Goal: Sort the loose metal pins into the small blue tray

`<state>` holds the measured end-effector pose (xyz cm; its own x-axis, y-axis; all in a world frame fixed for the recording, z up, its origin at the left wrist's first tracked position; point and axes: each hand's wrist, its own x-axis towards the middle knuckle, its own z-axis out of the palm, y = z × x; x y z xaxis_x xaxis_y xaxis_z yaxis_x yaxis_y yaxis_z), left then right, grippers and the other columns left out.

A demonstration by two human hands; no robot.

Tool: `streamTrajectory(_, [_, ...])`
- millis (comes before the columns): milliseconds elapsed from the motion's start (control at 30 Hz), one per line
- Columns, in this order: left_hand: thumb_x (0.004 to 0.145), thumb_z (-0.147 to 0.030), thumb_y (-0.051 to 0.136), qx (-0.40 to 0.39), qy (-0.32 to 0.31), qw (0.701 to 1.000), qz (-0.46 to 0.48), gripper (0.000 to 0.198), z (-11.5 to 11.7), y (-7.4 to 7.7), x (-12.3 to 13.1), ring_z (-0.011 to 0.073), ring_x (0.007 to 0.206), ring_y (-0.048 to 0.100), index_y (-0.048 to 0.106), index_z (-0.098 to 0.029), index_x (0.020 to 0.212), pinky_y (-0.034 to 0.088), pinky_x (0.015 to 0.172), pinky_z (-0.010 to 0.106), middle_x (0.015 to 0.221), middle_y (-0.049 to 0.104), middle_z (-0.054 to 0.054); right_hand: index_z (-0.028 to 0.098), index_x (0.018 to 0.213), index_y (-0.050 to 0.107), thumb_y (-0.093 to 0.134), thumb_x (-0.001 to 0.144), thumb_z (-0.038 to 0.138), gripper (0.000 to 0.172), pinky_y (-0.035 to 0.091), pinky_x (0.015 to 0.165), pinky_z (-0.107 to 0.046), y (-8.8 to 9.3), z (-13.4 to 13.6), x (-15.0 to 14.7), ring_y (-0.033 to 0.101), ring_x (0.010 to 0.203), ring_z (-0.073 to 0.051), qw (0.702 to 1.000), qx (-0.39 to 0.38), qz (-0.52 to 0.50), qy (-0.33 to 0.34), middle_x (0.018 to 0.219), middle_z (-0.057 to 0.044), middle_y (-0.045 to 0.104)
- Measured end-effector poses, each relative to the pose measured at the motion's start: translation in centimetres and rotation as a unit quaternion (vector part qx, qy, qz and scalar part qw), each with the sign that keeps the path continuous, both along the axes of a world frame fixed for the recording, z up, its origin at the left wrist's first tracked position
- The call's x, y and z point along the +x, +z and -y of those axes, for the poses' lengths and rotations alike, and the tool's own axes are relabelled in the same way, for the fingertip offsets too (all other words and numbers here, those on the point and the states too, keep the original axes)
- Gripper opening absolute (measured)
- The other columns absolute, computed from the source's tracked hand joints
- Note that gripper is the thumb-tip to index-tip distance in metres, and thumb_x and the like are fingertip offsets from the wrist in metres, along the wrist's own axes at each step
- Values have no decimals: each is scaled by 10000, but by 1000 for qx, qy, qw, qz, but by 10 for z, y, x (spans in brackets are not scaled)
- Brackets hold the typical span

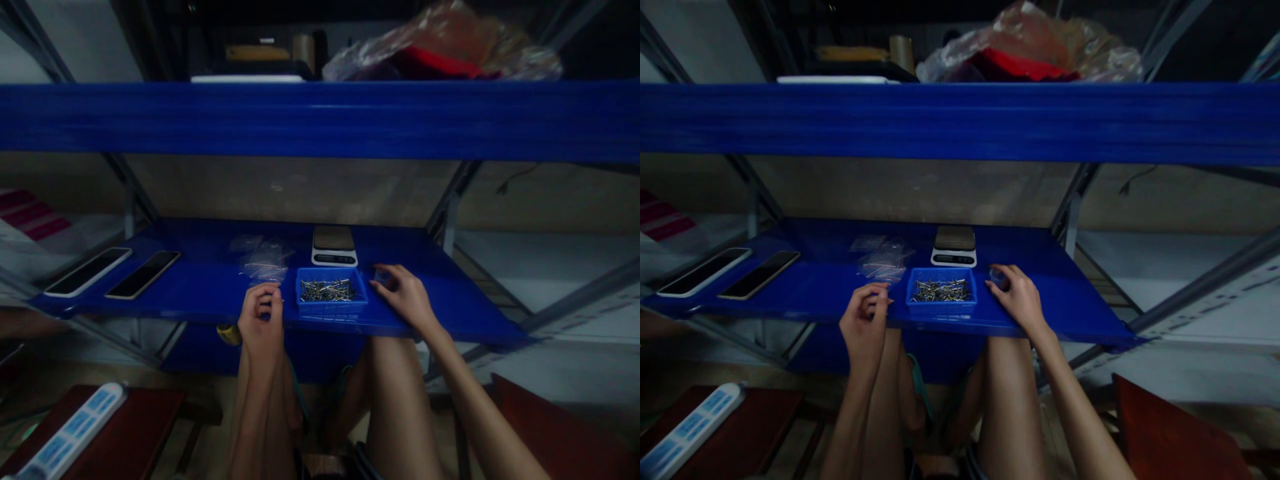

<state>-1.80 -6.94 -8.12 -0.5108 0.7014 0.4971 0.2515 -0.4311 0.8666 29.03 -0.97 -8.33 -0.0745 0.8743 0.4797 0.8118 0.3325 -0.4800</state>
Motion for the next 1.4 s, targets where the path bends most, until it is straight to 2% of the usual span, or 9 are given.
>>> streamTrajectory(67, [946, -274, 639, 2, -24, 1000, -18, 159, -15, 1, -4, 137, 743, 681, 700, -190, 1067, 524, 630, 247, 1086, 726, 79, 222, 1285, 695, 624, 962, 493, 428, 531, 738, -366, 3, 2, -3, 691, 819, -227, 1000, -3, 15, -1, 1144, -105, 720])
streamTrajectory(167, [935, -238, 607, 10, -74, 997, -19, 409, -35, -4, -7, 140, 733, 693, 631, -197, 1341, 545, 641, 256, 1139, 740, 99, 221, 1307, 680, 599, 976, 524, 455, 543, 760, -376, 6, 5, -6, 694, 818, -224, 1000, 1, 5, -6, 1207, -113, 710])
streamTrajectory(367, [952, -316, 630, -12, -52, 998, 15, 196, -41, -20, -4, 113, 568, 566, 726, -174, 1047, 443, 534, 228, 797, 728, 47, 202, 1246, 712, 574, 960, 589, 502, 539, 738, -384, 3, 4, -2, 674, 769, -226, 999, 12, -30, -32, 1165, -122, 717])
streamTrajectory(533, [958, -409, 623, -7, -48, 997, 65, 291, -32, -19, -27, 105, 515, 552, 676, -170, 1118, 434, 489, 229, 814, 732, 44, 214, 1248, 719, 566, 952, 640, 541, 533, 753, -397, -6, -2, 5, 677, 788, -238, 998, 28, -26, -40, 1174, -120, 721])
streamTrajectory(800, [900, -437, 685, -19, -33, 993, 107, 286, -30, -16, -68, 94, 485, 547, 685, -161, 973, 388, 432, 208, 776, 713, 38, 213, 1170, 739, 576, 918, 687, 560, 540, 755, -404, -2, -1, 3, 666, 763, -238, 996, 25, -71, -47, 1138, -123, 724])
streamTrajectory(967, [903, -411, 703, -5, -15, 996, 91, 251, -41, -6, -79, 97, 539, 558, 682, -165, 945, 427, 502, 207, 769, 712, 36, 209, 1100, 759, 577, 901, 676, 539, 553, 801, -428, 3, -5, 5, 665, 733, -240, 988, 38, -128, -80, 1087, -130, 751])
streamTrajectory(1133, [909, -408, 700, -8, -32, 997, 64, 246, -59, 3, -81, 99, 532, 546, 683, -163, 902, 424, 513, 214, 722, 690, 25, 226, 1096, 773, 581, 866, 653, 522, 547, 814, -482, 3, -19, 13, 707, 811, -305, 979, 13, -166, -120, 1066, -127, 773])
streamTrajectory(1267, [927, -420, 674, -25, -46, 998, 40, 262, -74, 0, -81, 103, 515, 527, 689, -160, 898, 397, 498, 218, 679, 672, 19, 259, 1077, 777, 602, 855, 577, 425, 530, 744, -501, 6, -30, 19, 722, 812, -361, 967, -34, -204, -147, 992, -168, 777])
streamTrajectory(1400, [930, -396, 643, -45, -48, 998, 18, 235, -82, -6, -84, 121, 537, 562, 693, -172, 877, 400, 516, 226, 662, 665, 15, 272, 1039, 779, 598, 820, 510, 370, 537, 758, -492, 8, -33, 20, 720, 842, -366, 961, -67, -227, -143, 1035, -166, 778])
